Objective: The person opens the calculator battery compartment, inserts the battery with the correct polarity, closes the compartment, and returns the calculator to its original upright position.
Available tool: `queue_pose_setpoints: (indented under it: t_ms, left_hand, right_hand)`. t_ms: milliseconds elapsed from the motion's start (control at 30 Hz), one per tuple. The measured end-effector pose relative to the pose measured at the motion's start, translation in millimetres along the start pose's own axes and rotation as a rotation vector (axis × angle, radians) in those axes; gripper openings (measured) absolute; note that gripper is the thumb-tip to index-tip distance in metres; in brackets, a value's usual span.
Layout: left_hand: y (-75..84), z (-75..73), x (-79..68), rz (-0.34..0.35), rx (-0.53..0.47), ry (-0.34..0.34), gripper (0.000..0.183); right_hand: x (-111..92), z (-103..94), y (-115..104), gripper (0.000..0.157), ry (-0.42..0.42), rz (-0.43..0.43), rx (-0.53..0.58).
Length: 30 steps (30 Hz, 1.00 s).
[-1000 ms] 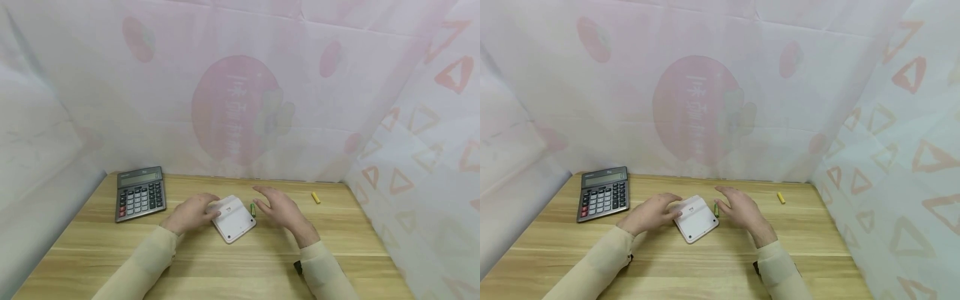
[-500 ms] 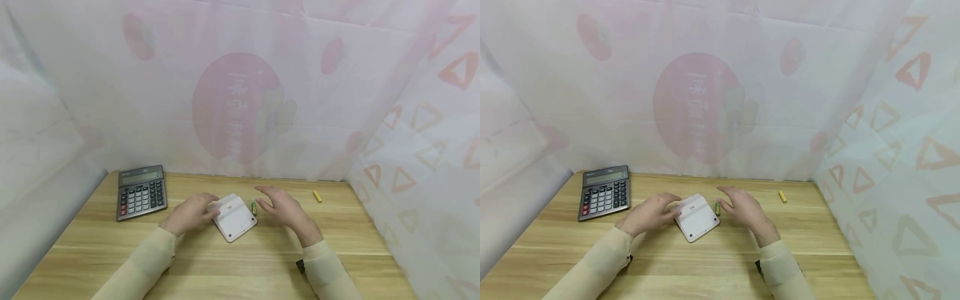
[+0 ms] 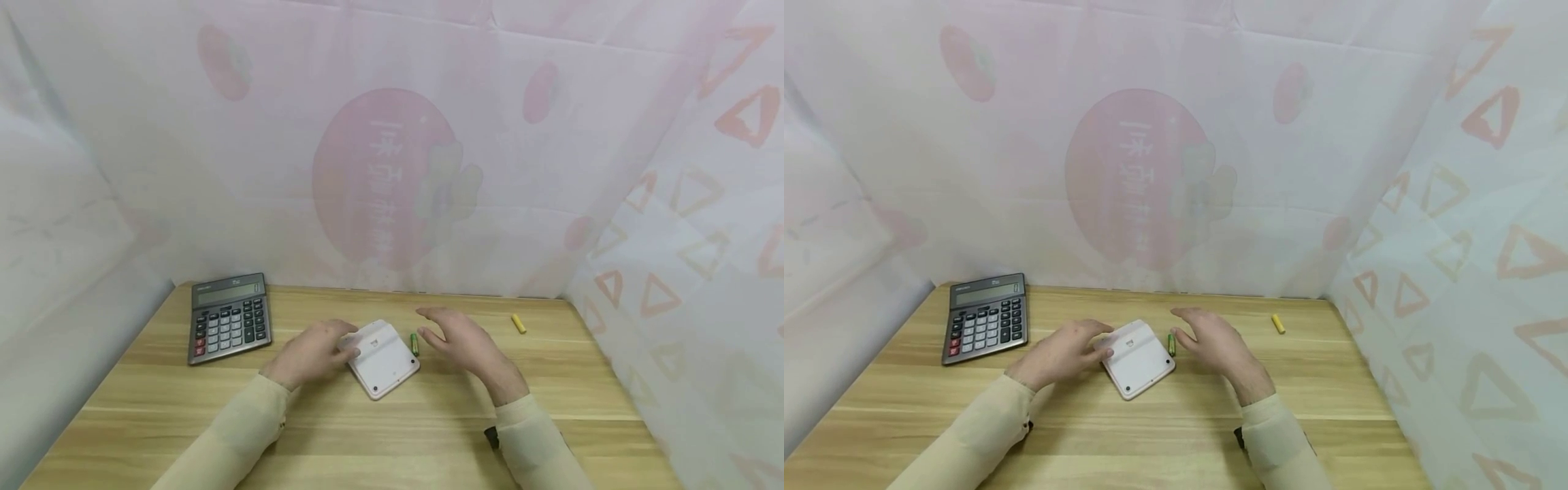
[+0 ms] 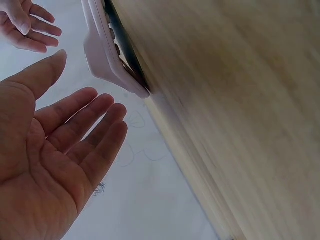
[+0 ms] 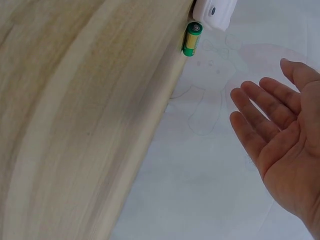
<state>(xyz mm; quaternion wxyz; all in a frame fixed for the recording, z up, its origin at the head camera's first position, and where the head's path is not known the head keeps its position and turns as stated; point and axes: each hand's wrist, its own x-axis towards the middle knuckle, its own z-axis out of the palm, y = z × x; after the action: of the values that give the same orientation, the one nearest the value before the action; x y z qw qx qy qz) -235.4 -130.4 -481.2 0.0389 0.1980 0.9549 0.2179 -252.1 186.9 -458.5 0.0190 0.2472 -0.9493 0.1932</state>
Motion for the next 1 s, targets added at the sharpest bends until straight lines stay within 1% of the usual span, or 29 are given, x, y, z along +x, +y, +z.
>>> queue_pose_setpoints:
  t_ms: [300,500,600,700,833,1000]
  left_hand:
    - [3.8,-0.3,1.9,0.012,0.003,-0.011,0.052]
    - [7.3,3.5,8.5,0.017,-0.008,-0.029,0.049]
    - [9.4,5.5,11.8,0.001,-0.013,-0.044,0.047]
    - [10.3,6.7,13.7,-0.018,-0.023,-0.050,0.047]
    - [9.5,7.2,14.9,-0.017,-0.038,-0.047,0.047]
    - [7.0,6.6,15.3,-0.016,-0.050,-0.048,0.047]
  right_hand:
    - [2,4.1,-3,0.047,-0.026,-0.009,-0.005]
    - [3,8.8,-5,0.047,-0.031,-0.004,-0.023]
    - [4,10.4,-6,0.047,-0.038,0.001,-0.024]
    - [7,11.0,-10,0.045,-0.045,-0.007,-0.021]
    - [10,11.6,-16,0.043,-0.061,-0.024,-0.025]
    - [18,14.4,-24,0.042,-0.075,-0.040,-0.070]
